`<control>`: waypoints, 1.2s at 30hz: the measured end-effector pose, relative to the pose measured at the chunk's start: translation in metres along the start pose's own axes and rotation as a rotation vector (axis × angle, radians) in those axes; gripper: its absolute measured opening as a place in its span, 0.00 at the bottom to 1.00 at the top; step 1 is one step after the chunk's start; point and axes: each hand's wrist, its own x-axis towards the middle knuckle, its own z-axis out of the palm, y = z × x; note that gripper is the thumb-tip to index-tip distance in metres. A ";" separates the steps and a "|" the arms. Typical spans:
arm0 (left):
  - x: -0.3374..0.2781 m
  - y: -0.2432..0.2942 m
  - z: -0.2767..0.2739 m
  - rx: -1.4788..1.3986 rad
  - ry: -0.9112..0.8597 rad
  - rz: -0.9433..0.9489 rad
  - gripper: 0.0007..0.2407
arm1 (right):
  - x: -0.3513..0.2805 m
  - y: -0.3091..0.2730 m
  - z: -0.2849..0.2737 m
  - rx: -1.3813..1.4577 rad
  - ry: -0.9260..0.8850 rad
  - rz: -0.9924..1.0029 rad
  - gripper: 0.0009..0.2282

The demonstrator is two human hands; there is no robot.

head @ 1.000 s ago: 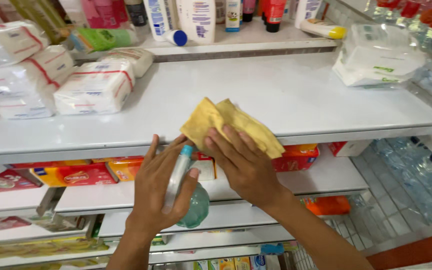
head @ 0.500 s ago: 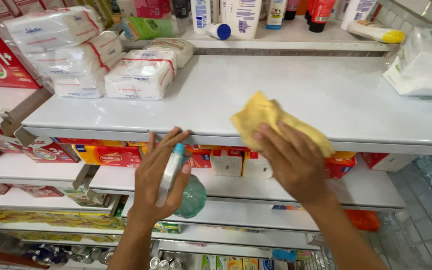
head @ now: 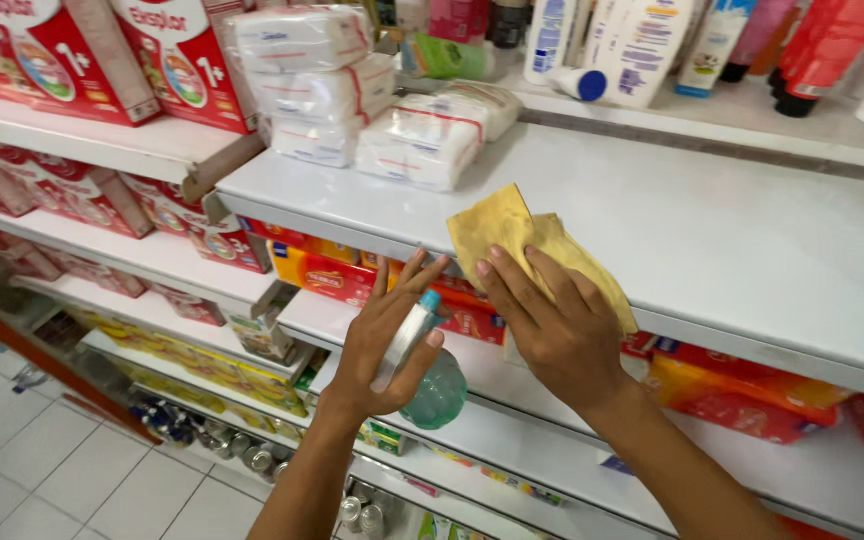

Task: The person wipes down grocery store shelves using a spray bottle and a cloth, moving items aside as they clean different sections.

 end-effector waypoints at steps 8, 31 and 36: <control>-0.021 -0.058 -0.072 0.123 0.197 -0.052 0.13 | 0.066 -0.061 0.060 -0.003 0.032 -0.036 0.20; -0.038 -0.138 -0.173 -0.202 0.277 -0.267 0.22 | 0.176 -0.110 0.096 0.182 -0.231 0.011 0.24; -0.034 -0.141 -0.176 -0.256 0.273 -0.202 0.15 | 0.181 -0.119 0.112 0.166 -0.118 -0.027 0.24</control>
